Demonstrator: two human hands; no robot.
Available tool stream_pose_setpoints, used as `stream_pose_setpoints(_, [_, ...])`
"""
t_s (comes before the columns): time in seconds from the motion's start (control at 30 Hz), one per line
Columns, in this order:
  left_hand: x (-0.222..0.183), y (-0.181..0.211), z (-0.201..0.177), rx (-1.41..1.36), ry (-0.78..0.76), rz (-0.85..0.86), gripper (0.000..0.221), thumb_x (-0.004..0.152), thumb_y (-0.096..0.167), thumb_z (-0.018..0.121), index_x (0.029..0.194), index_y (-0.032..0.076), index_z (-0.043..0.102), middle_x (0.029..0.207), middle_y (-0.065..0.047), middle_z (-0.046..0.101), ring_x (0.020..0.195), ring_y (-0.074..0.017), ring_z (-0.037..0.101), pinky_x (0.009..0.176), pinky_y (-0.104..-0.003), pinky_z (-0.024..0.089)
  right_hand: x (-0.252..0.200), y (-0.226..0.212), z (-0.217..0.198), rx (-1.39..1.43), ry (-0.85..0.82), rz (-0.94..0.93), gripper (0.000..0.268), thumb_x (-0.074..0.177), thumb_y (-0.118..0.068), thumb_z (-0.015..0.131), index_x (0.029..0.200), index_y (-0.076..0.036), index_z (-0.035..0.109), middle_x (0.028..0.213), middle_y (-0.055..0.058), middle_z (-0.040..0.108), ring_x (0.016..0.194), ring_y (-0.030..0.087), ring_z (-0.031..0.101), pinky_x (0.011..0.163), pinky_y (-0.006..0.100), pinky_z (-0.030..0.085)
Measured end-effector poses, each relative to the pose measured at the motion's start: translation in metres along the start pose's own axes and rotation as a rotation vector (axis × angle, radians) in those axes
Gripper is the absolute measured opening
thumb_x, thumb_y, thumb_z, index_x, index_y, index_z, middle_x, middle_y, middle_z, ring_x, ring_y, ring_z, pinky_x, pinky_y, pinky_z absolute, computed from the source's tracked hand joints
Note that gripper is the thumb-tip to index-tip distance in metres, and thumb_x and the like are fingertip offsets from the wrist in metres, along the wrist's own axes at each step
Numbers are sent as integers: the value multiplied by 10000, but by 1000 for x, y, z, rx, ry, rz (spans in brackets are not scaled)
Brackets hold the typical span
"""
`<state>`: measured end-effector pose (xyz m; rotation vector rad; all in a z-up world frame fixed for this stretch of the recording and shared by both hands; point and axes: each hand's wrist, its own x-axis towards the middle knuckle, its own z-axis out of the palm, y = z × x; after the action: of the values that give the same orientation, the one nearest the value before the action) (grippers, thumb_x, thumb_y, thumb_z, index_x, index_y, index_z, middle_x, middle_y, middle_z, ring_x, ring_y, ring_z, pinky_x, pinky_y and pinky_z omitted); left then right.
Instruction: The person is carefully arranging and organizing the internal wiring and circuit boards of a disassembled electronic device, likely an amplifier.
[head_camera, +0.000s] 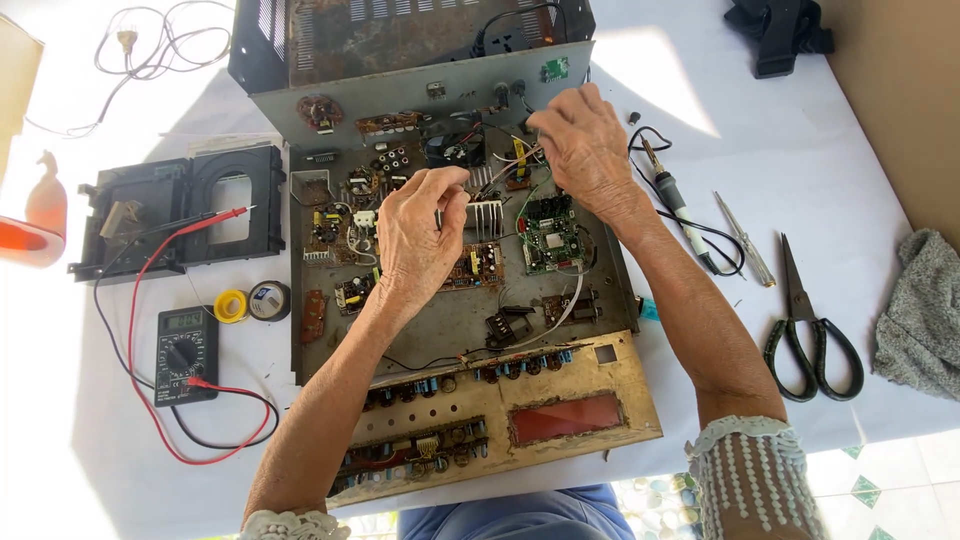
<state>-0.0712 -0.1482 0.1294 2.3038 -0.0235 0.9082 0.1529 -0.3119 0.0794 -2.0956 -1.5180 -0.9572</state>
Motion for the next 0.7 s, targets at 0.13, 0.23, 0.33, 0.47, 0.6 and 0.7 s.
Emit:
stream_pose_setpoints(0.13, [-2, -2, -3, -13, 7, -10, 190, 1068, 92, 555, 1199, 30, 679, 1040, -119, 734, 808, -248, 726, 709, -357, 592, -2, 4, 3, -61, -134, 454, 303, 1009, -391, 789, 1145, -187, 610, 898, 35, 716, 974, 249, 614, 614, 439, 580])
stream_pose_setpoints(0.23, [-3, -2, -2, -55, -7, 2, 197, 1028, 37, 566, 1176, 5, 693, 956, -110, 724, 755, -216, 691, 676, -339, 574, -1, 1, 5, -24, -549, 748, 574, 962, -617, 729, 1264, -173, 525, 850, 17, 732, 850, 354, 667, 679, 551, 517])
stream_pose_setpoints(0.33, [-2, -1, 0, -91, -4, 16, 197, 1023, 12, 567, 1185, -11, 677, 971, -125, 721, 784, -227, 693, 706, -342, 598, 5, -4, -11, 268, -384, 837, 420, 884, -213, 739, 1281, -115, 646, 753, -30, 774, 819, 227, 730, 799, 495, 543])
stream_pose_setpoints(0.47, [-1, -3, -3, -69, -10, 27, 188, 995, -14, 580, 1148, -10, 689, 912, -102, 718, 738, -209, 677, 692, -330, 594, 8, -2, -20, 850, -207, 960, 426, 889, -46, 724, 1291, -51, 585, 782, 20, 696, 706, 113, 626, 707, 289, 559])
stream_pose_setpoints(0.6, [2, -6, -4, -63, -28, 16, 203, 989, 2, 558, 1132, -6, 702, 897, -107, 719, 734, -220, 689, 689, -340, 609, 2, 7, -11, 923, -250, 917, 436, 893, -41, 725, 1306, -66, 587, 833, 35, 713, 774, 146, 656, 765, 335, 552])
stream_pose_setpoints(0.7, [3, -11, 2, -39, -69, -43, 198, 979, 33, 585, 1138, 41, 703, 919, -86, 733, 715, -193, 691, 664, -363, 563, 12, 7, -21, 1038, -237, 1011, 375, 918, -18, 713, 1273, -65, 601, 909, 49, 741, 815, 139, 697, 807, 278, 590])
